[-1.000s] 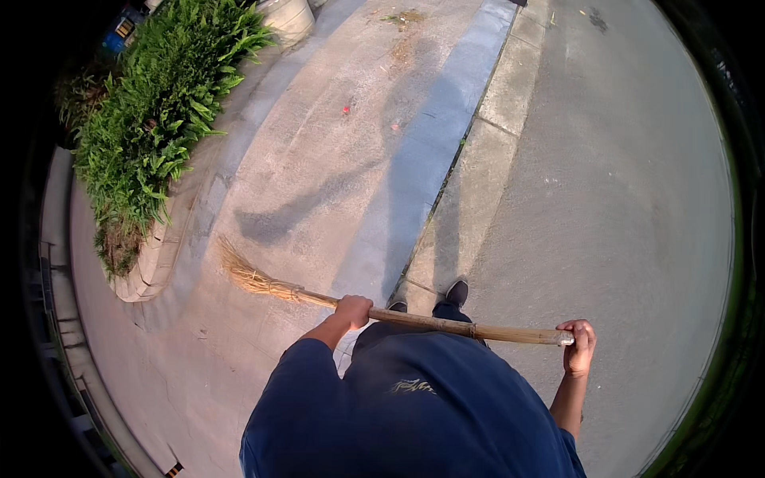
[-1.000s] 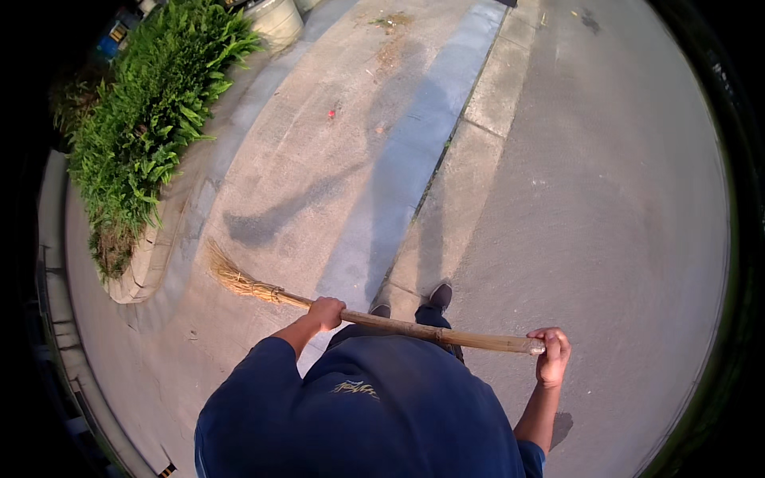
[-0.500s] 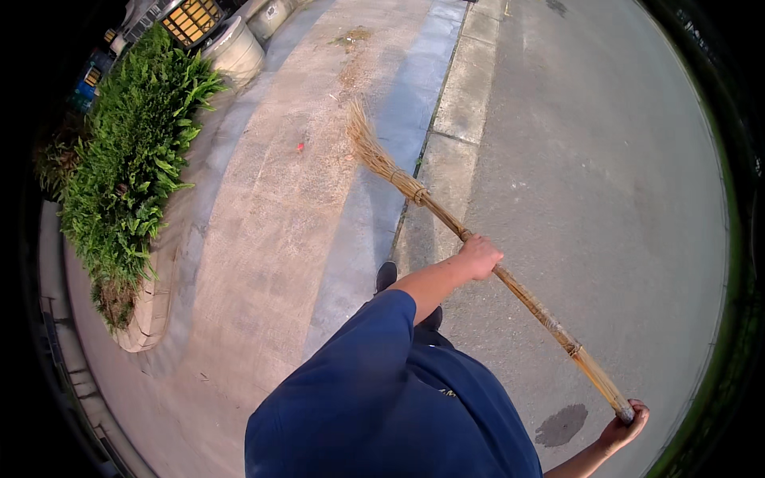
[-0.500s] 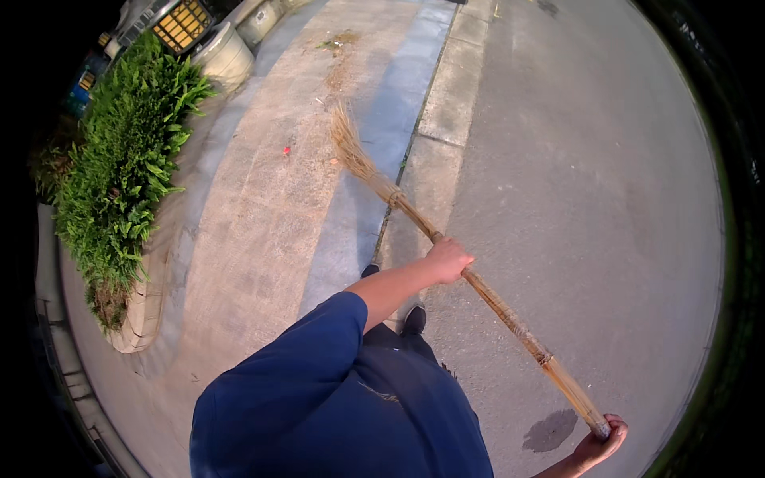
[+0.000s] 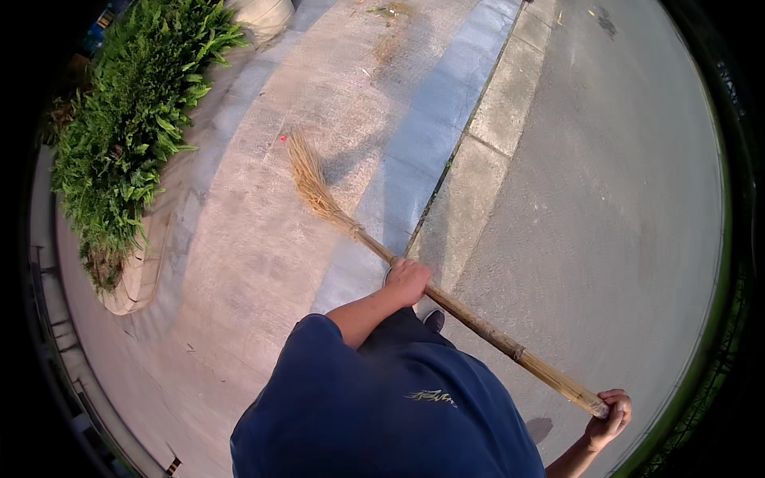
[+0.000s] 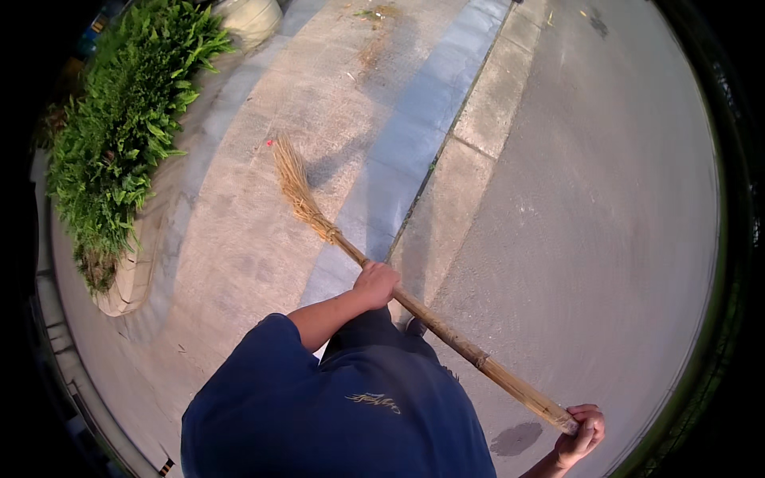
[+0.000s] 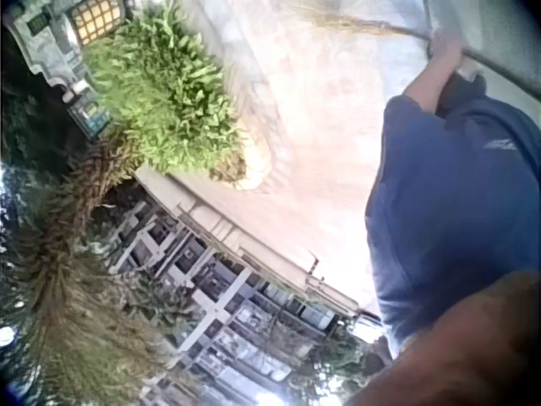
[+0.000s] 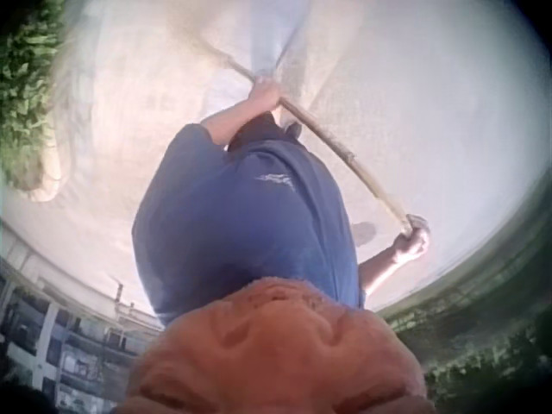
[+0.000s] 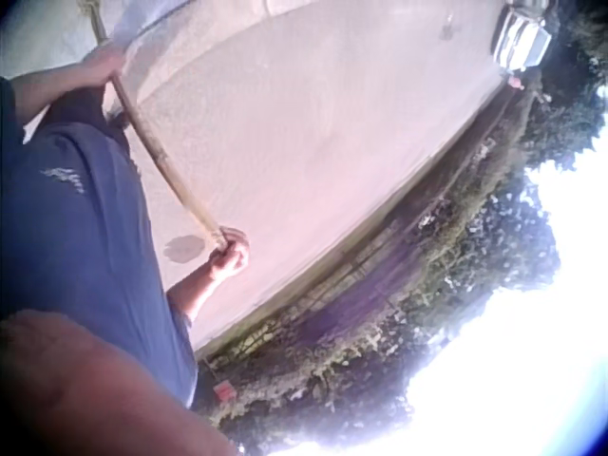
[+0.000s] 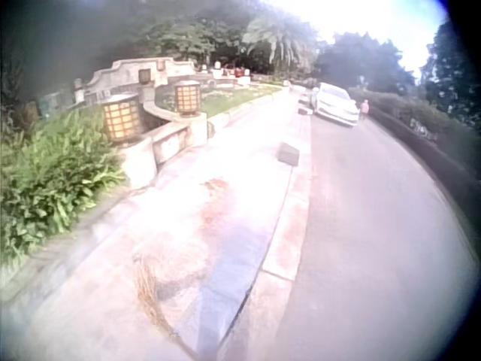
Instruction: The person walks along the paved road and sweeps debris across the ground with a broom.
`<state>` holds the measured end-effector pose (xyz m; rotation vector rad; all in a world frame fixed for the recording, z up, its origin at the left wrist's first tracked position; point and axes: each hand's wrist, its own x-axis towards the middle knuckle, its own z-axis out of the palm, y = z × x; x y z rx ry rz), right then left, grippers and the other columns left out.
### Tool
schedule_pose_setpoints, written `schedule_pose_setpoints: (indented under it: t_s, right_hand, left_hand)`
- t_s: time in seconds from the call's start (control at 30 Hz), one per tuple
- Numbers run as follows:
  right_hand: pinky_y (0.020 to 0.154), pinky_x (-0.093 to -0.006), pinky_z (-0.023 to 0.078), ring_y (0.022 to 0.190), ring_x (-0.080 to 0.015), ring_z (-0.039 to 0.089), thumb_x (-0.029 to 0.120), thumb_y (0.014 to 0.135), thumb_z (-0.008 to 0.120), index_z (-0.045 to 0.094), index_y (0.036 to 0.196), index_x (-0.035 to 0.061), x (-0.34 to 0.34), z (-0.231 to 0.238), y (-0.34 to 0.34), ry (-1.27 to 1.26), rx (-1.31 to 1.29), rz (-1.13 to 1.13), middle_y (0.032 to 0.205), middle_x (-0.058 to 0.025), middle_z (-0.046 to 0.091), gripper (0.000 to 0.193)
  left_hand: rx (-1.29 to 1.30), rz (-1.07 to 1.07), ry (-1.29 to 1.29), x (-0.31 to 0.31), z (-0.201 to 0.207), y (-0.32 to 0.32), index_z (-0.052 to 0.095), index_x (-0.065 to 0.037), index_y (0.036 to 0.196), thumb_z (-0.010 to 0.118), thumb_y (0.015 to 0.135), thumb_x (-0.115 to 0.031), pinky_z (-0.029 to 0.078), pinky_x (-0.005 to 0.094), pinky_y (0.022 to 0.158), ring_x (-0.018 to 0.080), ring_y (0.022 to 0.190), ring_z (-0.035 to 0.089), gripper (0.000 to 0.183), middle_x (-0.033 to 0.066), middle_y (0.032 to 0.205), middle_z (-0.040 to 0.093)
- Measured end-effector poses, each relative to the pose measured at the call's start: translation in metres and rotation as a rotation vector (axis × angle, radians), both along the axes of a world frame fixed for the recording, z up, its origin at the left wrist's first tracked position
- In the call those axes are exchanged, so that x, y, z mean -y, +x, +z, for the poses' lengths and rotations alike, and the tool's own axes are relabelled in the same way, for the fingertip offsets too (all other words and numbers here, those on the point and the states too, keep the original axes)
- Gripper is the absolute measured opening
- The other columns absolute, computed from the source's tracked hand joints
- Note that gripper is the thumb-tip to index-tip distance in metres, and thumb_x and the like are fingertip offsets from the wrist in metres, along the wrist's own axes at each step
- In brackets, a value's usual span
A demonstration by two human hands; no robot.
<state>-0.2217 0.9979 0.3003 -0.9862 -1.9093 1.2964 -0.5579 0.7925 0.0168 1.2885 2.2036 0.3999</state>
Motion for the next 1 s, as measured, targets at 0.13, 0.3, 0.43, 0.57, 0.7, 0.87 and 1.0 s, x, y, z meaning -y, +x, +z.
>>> schedule_pose_setpoints:
  t_s: [0.13, 0.3, 0.43, 0.57, 0.7, 0.87, 1.0]
  right_hand:
    - [0.065, -0.029, 0.042, 0.067, -0.0176, 0.053, 0.019, 0.081, 0.048, 0.052, 0.068, -0.0001, 0.008, -0.057, -0.076, -0.21, 0.092, 0.14, 0.072, -0.0133, 0.057, 0.024]
    - [0.066, -0.0297, 0.043, 0.068, -0.0176, 0.055, 0.019, 0.082, 0.048, 0.054, 0.071, -0.0006, -0.027, -0.08, -0.126, -0.29, 0.122, 0.221, 0.073, -0.012, 0.059, 0.024]
    - [0.058, -0.027, 0.043, 0.061, -0.0169, 0.053, 0.02, 0.081, 0.048, 0.052, 0.072, -0.0012, -0.066, -0.075, -0.127, -0.333, 0.045, 0.138, 0.07, -0.0132, 0.058, 0.024]
    - [0.042, -0.0212, 0.036, 0.048, -0.0119, 0.045, 0.028, 0.083, 0.045, 0.048, 0.072, 0.0014, -0.106, -0.065, -0.101, -0.187, -0.067, 0.009, 0.07, -0.0118, 0.054, 0.029]
    - [0.056, -0.024, 0.036, 0.06, -0.0131, 0.043, 0.027, 0.083, 0.042, 0.047, 0.072, 0.0028, -0.129, -0.034, -0.093, -0.008, -0.119, -0.01, 0.072, -0.0098, 0.049, 0.028]
    - [0.059, -0.0257, 0.037, 0.063, -0.0148, 0.045, 0.024, 0.082, 0.046, 0.047, 0.072, 0.0018, -0.154, -0.018, -0.107, 0.037, -0.208, 0.075, 0.071, -0.0118, 0.052, 0.024]
    - [0.056, -0.0266, 0.038, 0.06, -0.0155, 0.048, 0.02, 0.08, 0.049, 0.048, 0.068, 0.0019, -0.188, -0.024, -0.137, 0.117, -0.143, 0.172, 0.068, -0.0133, 0.056, 0.022]
  left_hand:
    - [0.081, -0.063, -0.442, 0.11, -0.023, -0.021, 0.062, -0.012, 0.077, 0.058, 0.068, -0.025, 0.04, 0.0408, 0.076, 0.0277, 0.086, 0.055, 0.016, 0.0085, 0.081, 0.06]
    - [0.127, 0.017, -0.482, 0.141, -0.005, -0.026, 0.064, -0.011, 0.081, 0.054, 0.07, -0.022, 0.044, 0.0412, 0.072, 0.0297, 0.081, 0.059, 0.019, 0.0119, 0.078, 0.062]
    - [0.142, 0.082, -0.353, 0.102, -0.006, -0.038, 0.064, -0.009, 0.075, 0.055, 0.066, -0.021, 0.044, 0.042, 0.071, 0.0306, 0.078, 0.059, 0.017, 0.013, 0.077, 0.062]
    - [0.108, 0.068, -0.238, 0.022, 0.009, -0.058, 0.063, -0.011, 0.071, 0.056, 0.065, -0.024, 0.044, 0.0422, 0.071, 0.0298, 0.078, 0.058, 0.016, 0.0114, 0.075, 0.062]
    - [0.033, 0.033, -0.095, -0.048, 0.002, -0.074, 0.061, -0.01, 0.068, 0.057, 0.064, -0.021, 0.043, 0.0427, 0.071, 0.0301, 0.077, 0.057, 0.012, 0.0115, 0.073, 0.06]
    - [-0.043, 0.019, 0.025, -0.113, 0.006, -0.09, 0.061, -0.009, 0.068, 0.059, 0.064, -0.018, 0.044, 0.0419, 0.07, 0.0301, 0.079, 0.057, 0.011, 0.0131, 0.076, 0.06]
    - [-0.046, 0.056, -0.04, -0.131, -0.009, -0.102, 0.061, -0.009, 0.069, 0.058, 0.065, -0.019, 0.044, 0.0423, 0.072, 0.0304, 0.081, 0.056, 0.011, 0.0131, 0.078, 0.06]
